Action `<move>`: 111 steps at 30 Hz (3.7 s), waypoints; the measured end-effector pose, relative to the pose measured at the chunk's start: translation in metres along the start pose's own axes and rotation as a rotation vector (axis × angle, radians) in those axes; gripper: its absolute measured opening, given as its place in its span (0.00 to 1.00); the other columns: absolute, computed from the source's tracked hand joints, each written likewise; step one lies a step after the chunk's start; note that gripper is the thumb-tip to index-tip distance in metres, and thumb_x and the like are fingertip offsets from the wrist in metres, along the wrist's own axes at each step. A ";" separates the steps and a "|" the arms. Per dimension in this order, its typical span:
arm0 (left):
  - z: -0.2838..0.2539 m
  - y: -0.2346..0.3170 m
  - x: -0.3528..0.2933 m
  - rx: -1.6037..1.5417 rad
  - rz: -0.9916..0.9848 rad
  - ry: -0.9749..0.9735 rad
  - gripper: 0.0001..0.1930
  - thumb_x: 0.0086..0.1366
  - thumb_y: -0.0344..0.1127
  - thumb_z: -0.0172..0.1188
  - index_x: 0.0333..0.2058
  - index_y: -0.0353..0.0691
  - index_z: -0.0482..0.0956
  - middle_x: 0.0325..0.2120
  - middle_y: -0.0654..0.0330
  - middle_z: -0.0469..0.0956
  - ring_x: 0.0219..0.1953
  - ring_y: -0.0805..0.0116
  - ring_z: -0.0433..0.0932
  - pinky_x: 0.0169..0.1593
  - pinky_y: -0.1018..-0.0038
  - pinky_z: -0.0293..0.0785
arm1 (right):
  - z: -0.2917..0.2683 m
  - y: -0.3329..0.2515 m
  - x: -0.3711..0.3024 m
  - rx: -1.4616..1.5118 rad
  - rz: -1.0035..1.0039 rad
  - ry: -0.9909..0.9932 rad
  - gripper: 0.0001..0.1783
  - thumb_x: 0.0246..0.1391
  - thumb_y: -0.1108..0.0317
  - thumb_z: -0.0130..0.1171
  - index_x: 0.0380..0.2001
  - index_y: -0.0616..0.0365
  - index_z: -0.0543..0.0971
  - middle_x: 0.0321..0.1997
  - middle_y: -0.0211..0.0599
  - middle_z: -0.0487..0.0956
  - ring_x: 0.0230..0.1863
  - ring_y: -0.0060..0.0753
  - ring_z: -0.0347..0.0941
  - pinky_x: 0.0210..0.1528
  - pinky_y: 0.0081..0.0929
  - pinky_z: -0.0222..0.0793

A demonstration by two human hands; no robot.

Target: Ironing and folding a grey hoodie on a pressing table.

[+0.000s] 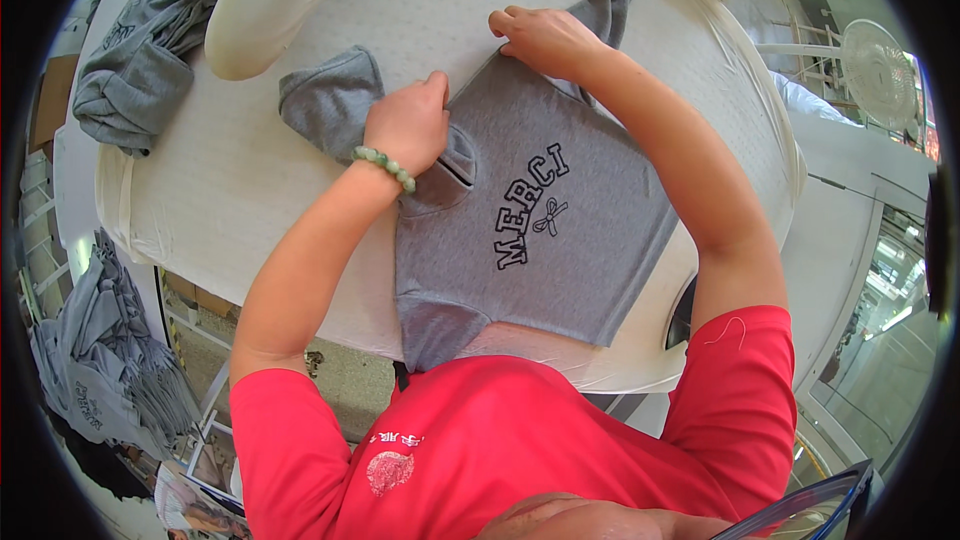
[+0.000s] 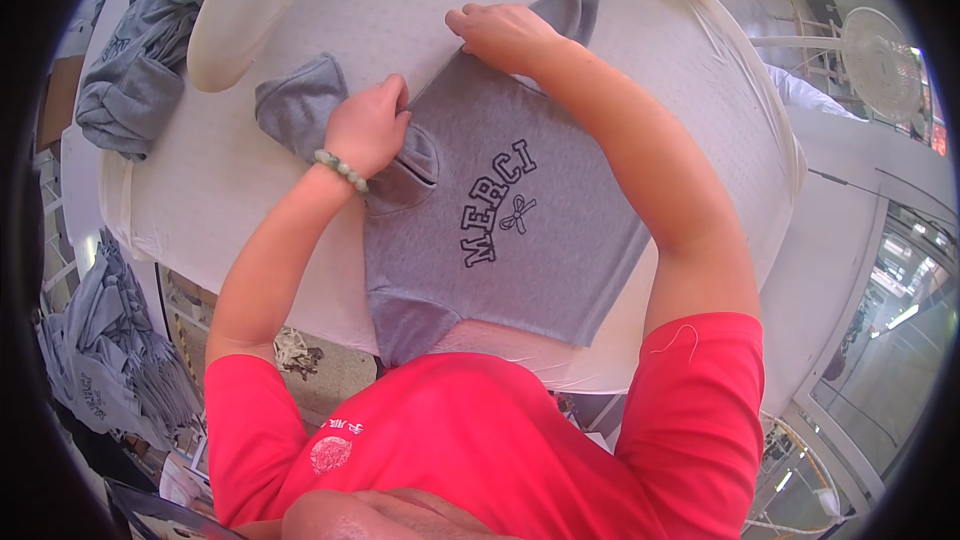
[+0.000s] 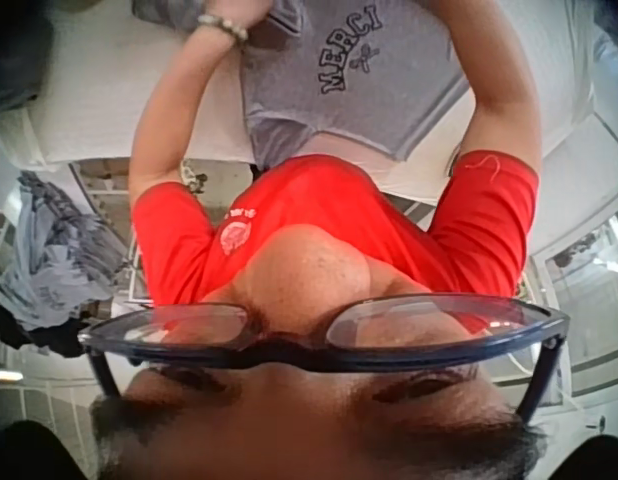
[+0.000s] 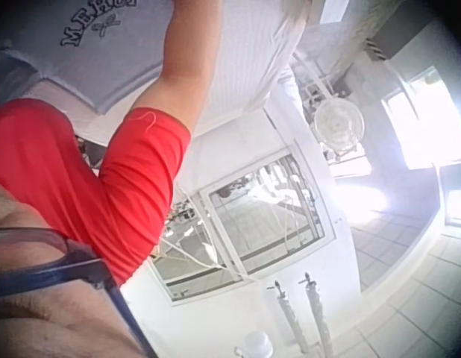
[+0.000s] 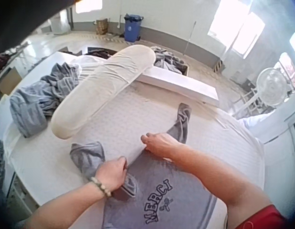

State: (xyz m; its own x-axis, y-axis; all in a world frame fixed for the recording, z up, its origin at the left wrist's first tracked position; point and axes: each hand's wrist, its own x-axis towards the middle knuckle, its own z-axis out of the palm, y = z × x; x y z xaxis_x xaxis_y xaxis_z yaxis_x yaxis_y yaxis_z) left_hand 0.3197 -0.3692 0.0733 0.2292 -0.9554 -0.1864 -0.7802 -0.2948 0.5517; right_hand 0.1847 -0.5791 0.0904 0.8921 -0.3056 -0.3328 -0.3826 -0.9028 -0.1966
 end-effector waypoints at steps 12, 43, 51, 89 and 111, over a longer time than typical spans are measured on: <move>-0.015 0.001 0.061 0.559 0.723 -0.191 0.33 0.56 0.27 0.67 0.63 0.43 0.73 0.70 0.64 0.67 0.44 0.59 0.83 0.47 0.62 0.82 | 0.011 0.088 -0.008 0.091 0.567 0.662 0.26 0.57 0.54 0.70 0.54 0.57 0.80 0.59 0.51 0.79 0.58 0.51 0.78 0.58 0.41 0.76; -0.031 0.025 0.074 0.716 0.670 -0.423 0.54 0.45 0.34 0.79 0.71 0.41 0.62 0.76 0.66 0.56 0.48 0.56 0.81 0.52 0.62 0.80 | 0.101 -0.095 -0.104 0.240 0.521 0.683 0.36 0.59 0.50 0.64 0.63 0.64 0.74 0.70 0.49 0.71 0.72 0.49 0.65 0.75 0.47 0.58; -0.025 0.024 0.075 0.716 0.657 -0.425 0.55 0.45 0.33 0.79 0.73 0.42 0.59 0.76 0.66 0.55 0.49 0.55 0.81 0.53 0.62 0.80 | 0.101 -0.087 -0.104 0.154 0.550 0.628 0.35 0.60 0.52 0.64 0.64 0.65 0.72 0.72 0.52 0.68 0.74 0.49 0.62 0.75 0.45 0.57; -0.024 0.020 0.071 0.604 0.582 -0.454 0.54 0.47 0.23 0.74 0.73 0.43 0.59 0.76 0.63 0.53 0.55 0.54 0.79 0.60 0.63 0.77 | 0.182 -0.024 -0.606 0.358 1.511 0.257 0.30 0.59 0.61 0.69 0.59 0.63 0.74 0.41 0.46 0.80 0.37 0.40 0.78 0.42 0.39 0.74; -0.015 -0.017 0.055 0.476 0.601 -0.296 0.17 0.60 0.27 0.61 0.49 0.40 0.83 0.65 0.66 0.74 0.43 0.60 0.83 0.47 0.63 0.82 | -0.033 -0.036 -0.067 0.692 0.773 0.116 0.26 0.58 0.50 0.66 0.27 0.69 0.80 0.15 0.35 0.74 0.16 0.31 0.73 0.19 0.34 0.66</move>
State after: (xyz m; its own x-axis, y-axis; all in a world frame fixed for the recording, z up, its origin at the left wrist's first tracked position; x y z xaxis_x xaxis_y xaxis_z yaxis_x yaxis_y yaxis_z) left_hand 0.3543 -0.4174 0.0658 -0.4175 -0.8835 -0.2124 -0.8995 0.3686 0.2347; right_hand 0.1466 -0.5363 0.1506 0.3493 -0.7864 -0.5095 -0.8803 -0.0892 -0.4659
